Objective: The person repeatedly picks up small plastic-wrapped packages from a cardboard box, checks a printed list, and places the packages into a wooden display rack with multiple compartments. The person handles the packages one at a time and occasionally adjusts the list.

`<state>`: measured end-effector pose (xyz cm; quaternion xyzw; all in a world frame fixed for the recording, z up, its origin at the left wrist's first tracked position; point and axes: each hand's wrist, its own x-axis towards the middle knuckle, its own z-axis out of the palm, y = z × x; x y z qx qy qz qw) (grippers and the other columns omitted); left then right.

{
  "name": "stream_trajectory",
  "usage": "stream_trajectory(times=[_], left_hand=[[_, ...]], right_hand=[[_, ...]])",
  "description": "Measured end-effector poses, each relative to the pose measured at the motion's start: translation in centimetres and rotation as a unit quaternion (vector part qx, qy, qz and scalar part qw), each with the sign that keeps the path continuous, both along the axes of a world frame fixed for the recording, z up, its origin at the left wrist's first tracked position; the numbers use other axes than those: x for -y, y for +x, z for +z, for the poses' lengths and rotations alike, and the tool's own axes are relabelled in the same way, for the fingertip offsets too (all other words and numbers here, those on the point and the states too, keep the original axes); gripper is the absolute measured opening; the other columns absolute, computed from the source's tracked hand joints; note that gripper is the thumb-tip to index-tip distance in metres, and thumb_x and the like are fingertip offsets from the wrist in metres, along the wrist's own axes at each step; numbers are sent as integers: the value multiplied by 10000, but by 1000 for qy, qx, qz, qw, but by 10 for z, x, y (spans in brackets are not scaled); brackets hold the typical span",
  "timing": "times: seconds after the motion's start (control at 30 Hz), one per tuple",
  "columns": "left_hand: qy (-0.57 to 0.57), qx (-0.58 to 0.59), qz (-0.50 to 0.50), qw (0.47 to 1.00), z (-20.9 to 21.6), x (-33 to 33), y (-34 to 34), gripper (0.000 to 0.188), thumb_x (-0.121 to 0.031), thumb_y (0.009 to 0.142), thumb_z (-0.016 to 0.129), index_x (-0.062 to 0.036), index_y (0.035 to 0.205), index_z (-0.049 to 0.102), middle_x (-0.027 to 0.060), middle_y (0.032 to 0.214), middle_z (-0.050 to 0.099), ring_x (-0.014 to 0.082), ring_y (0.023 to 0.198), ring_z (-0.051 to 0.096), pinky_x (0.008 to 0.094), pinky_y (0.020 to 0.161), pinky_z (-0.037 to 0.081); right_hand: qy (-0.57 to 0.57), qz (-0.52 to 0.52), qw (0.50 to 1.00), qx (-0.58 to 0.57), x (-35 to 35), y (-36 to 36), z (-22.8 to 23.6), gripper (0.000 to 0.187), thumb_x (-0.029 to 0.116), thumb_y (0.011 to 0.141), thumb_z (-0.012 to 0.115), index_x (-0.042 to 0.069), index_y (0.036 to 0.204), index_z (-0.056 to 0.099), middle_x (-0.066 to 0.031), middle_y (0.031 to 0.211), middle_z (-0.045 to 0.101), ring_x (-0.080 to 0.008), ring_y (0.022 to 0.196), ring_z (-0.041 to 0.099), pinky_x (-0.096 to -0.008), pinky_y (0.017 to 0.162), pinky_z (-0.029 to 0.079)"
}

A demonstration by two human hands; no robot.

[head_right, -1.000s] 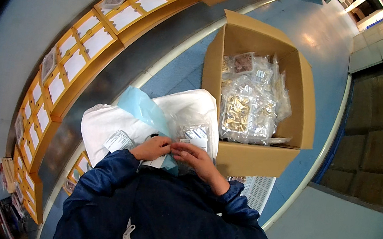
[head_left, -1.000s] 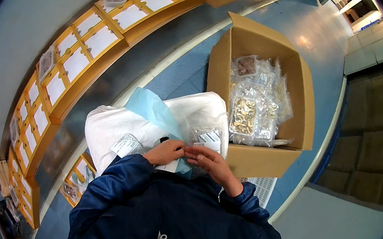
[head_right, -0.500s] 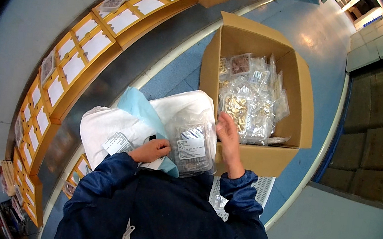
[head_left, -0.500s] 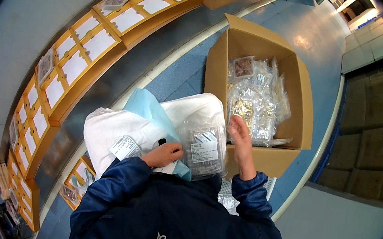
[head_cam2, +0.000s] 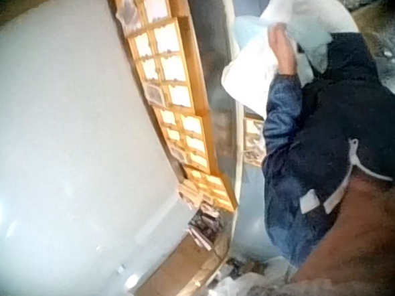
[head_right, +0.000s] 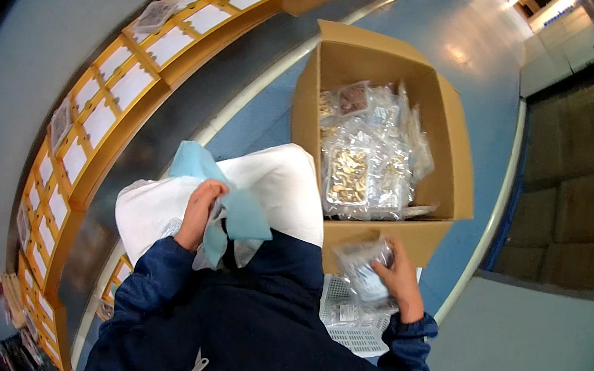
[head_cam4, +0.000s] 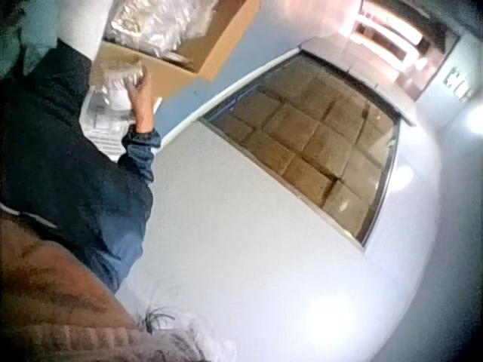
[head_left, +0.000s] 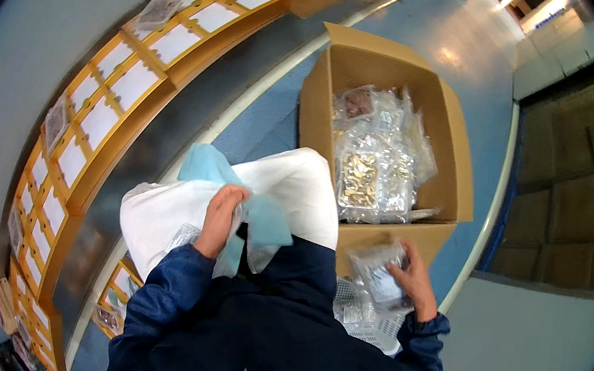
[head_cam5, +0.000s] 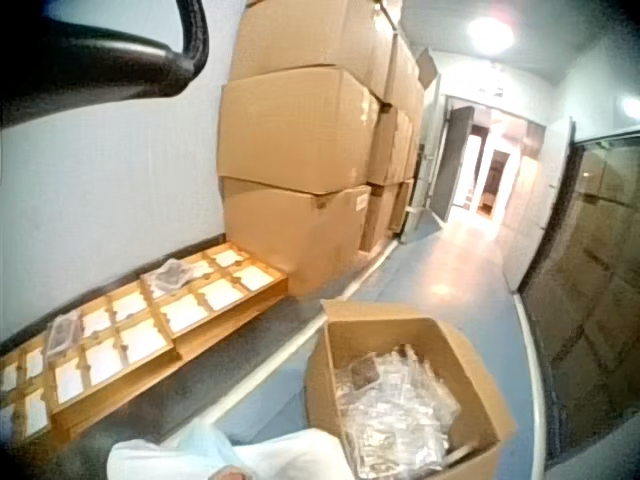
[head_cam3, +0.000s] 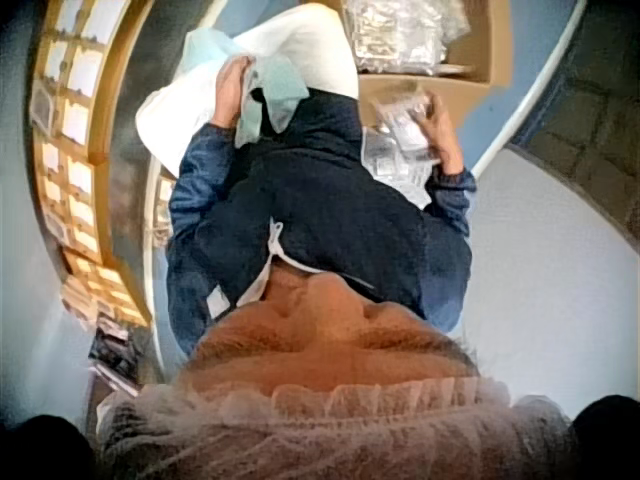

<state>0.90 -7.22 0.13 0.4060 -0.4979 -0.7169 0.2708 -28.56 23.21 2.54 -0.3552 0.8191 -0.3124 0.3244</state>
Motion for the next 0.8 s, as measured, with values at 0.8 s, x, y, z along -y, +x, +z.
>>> stream_trajectory(times=[0.8], left_hand=[[-25,-37,-30,999,60,1,20,275,-87,879,538,12,1135,516,48,1020,595,96,899,545,237,788,439]], right_hand=[[-154,185,890,388,236,97,20,194,146,911,522,-6,1005,596,-63,861,633,-131,744,590,-257,670,493]])
